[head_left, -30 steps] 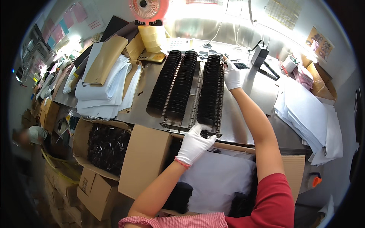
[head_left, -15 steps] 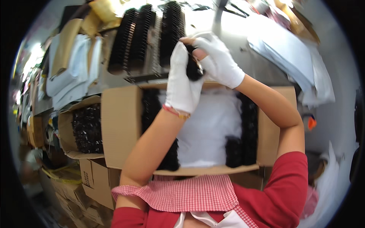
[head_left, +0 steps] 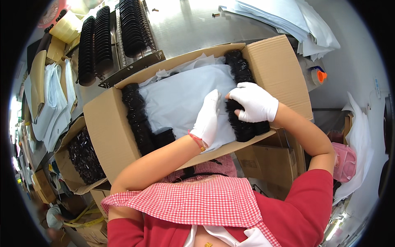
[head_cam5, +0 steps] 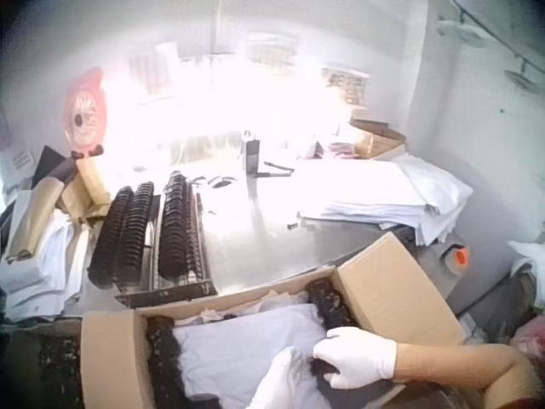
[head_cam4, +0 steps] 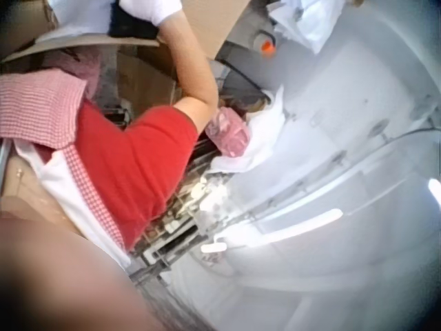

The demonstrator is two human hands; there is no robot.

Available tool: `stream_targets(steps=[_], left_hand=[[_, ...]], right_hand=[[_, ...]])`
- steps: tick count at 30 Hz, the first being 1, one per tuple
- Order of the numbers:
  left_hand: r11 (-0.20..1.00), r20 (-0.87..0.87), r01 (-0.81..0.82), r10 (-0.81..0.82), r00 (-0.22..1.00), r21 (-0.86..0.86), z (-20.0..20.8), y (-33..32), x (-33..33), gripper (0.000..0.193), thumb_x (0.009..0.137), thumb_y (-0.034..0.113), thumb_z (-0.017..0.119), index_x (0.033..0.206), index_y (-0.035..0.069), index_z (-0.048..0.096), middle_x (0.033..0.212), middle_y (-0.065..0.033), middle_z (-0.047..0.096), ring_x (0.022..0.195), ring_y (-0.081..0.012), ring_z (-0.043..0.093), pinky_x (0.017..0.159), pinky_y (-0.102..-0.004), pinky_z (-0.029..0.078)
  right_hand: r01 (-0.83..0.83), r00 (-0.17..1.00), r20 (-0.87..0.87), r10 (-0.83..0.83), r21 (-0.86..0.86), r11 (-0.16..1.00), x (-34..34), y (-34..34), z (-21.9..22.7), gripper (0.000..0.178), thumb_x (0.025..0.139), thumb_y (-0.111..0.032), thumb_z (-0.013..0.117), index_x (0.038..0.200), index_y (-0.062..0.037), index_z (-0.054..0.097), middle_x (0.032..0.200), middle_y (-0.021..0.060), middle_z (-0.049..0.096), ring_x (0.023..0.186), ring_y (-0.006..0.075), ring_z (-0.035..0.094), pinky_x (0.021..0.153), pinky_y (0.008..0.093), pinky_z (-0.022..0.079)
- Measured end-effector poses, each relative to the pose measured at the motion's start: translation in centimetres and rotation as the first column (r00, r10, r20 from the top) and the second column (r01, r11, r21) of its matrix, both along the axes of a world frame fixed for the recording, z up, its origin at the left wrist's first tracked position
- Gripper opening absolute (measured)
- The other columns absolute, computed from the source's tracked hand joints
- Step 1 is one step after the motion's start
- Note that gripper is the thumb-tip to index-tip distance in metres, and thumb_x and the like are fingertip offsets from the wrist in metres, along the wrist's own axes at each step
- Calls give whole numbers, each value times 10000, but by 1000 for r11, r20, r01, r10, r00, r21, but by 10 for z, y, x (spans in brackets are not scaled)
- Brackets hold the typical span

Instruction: The person repeatedly picks up small black cylindrical objects from a cardboard box and places them onto a metal rack. They then carry the filled rack to a nearby storage area and return with an empty one to continue the process.

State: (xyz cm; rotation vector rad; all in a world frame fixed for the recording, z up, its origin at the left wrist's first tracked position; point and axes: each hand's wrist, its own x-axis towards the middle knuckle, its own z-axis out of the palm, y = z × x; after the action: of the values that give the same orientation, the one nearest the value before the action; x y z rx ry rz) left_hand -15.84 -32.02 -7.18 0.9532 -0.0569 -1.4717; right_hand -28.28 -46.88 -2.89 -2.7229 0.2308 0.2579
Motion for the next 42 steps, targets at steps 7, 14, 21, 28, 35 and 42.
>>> stream_targets(steps=[7,14,21,28,35,42], left_hand=[[988,-224,-144,128,966,-58,-24,-8,-45,592,1054,496,368,1487,93,380,1469,-54,450,1342,-167,407,1132,-288,301],[994,316,98,-109,942,51,-18,6,4,657,1047,539,368,1517,82,329,1480,-136,452,1394,-240,396,1163,-355,278],[937,962,-233,232,-146,-261,12,89,185,440,832,130,745,1205,-5,555,1178,-173,611,1142,-330,579,1014,-399,441],[811,978,-580,168,119,-69,-18,106,262,728,860,385,725,1361,-42,415,1316,-240,587,1220,-392,553,1047,-437,416],[969,967,-245,100,235,-41,-28,83,301,483,1000,385,528,1300,8,570,1206,-290,634,1170,-446,572,989,-458,451],[965,976,-259,97,196,-44,-44,87,307,422,1005,353,530,1296,53,590,1092,-227,681,1039,-407,634,899,-453,489]], right_hand=[[103,981,178,-82,-113,988,-1,25,-33,339,847,-244,691,1097,-18,659,921,148,660,904,346,613,865,434,466],[79,994,102,-48,-327,942,-3,28,-29,605,872,-364,677,1335,-5,527,1147,162,611,1211,344,511,1105,481,321],[-76,996,24,81,-166,983,57,34,43,509,797,-299,778,1189,0,651,1215,149,629,1180,324,559,1017,411,430],[150,809,242,-536,796,586,251,97,24,604,960,-131,616,1487,35,372,1505,144,461,1389,226,438,1140,325,343],[59,683,100,-723,980,192,361,65,-47,730,805,-68,724,1436,75,386,1424,176,473,1261,218,502,1078,335,391],[99,737,376,-562,762,640,365,112,-12,544,816,105,587,1333,-64,612,1177,55,683,971,103,637,885,245,505]])
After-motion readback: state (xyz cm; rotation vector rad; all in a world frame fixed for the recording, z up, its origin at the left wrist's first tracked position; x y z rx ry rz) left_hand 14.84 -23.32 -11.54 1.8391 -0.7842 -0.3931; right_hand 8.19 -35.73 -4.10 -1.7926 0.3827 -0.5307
